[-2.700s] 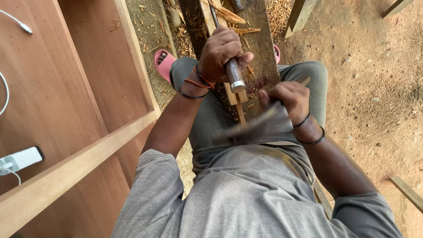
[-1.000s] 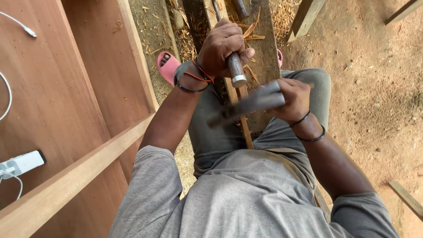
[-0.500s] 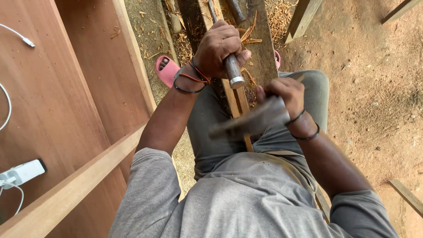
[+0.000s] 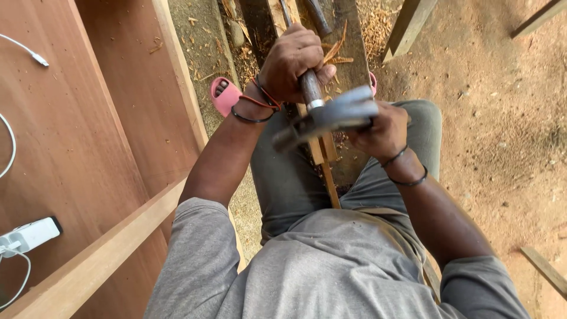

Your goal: Using a chisel and hammer to shape or carve wood.

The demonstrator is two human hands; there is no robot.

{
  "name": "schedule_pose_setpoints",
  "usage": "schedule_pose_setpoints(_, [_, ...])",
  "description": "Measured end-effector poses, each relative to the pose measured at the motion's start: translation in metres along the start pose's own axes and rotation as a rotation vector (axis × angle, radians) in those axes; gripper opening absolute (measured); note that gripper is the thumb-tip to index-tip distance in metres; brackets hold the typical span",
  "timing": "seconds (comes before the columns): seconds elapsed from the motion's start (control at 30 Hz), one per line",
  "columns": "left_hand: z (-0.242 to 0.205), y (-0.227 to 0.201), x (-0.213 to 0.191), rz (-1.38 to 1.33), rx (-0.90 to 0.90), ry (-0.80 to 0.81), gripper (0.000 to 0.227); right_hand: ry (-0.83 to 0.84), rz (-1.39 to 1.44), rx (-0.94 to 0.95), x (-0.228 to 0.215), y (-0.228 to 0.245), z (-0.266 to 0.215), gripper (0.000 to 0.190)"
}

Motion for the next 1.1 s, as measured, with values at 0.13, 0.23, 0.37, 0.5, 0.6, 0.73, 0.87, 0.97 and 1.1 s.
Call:
schedule_pose_setpoints(0.13, [0.007, -0.002, -0.007, 0.018, 0.033, 0.036, 0.036, 0.052, 0.03, 0.127, 0.01, -0.029, -0.016, 0.022])
schedule_pose_setpoints(0.23, [0.002, -0.002, -0.001, -0.005, 0.029, 0.004, 0.035, 0.039, -0.015, 0.009, 0.0, -0.003, 0.005, 0.021])
schedule_pose_setpoints(0.37, [0.006, 0.003, -0.007, 0.059, 0.035, 0.035, 0.034, 0.021, -0.031, -0.038, -0.002, -0.003, 0.011, 0.017])
schedule_pose_setpoints(0.5, [-0.003, 0.005, 0.002, 0.054, 0.068, 0.009, 0.039, 0.041, 0.051, 0.077, 0.014, -0.032, -0.015, 0.024])
schedule_pose_setpoints(0.6, [-0.018, 0.04, 0.007, 0.041, 0.022, -0.024, 0.029, 0.072, -0.196, 0.162, 0.016, -0.024, 0.0, 0.022])
schedule_pose_setpoints(0.73, [-0.006, 0.031, -0.003, 0.139, 0.006, 0.041, 0.033, -0.056, -0.079, 0.003, -0.006, -0.007, 0.001, 0.02])
schedule_pose_setpoints(0.87, [-0.012, 0.002, 0.006, 0.136, 0.066, 0.031, 0.029, 0.0, 0.007, 0.132, -0.031, -0.01, -0.027, 0.038])
schedule_pose_setpoints(0.97, [-0.021, -0.03, 0.015, 0.103, 0.058, 0.083, 0.028, -0.017, -0.023, 0.099, -0.051, 0.003, -0.041, 0.036])
schedule_pose_setpoints(1.1, [-0.019, -0.078, 0.014, 0.026, 0.054, 0.15, 0.031, 0.001, -0.187, 0.201, -0.064, -0.01, -0.089, 0.034])
Point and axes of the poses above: each hand's wrist, its own z-axis towards the middle knuckle, its own x-axis out of the palm, y = z × x, the point moved 1 cm from there along z, towards the middle knuckle, and after that the axes turned 2 degrees about -z, right-handed, at the moved point
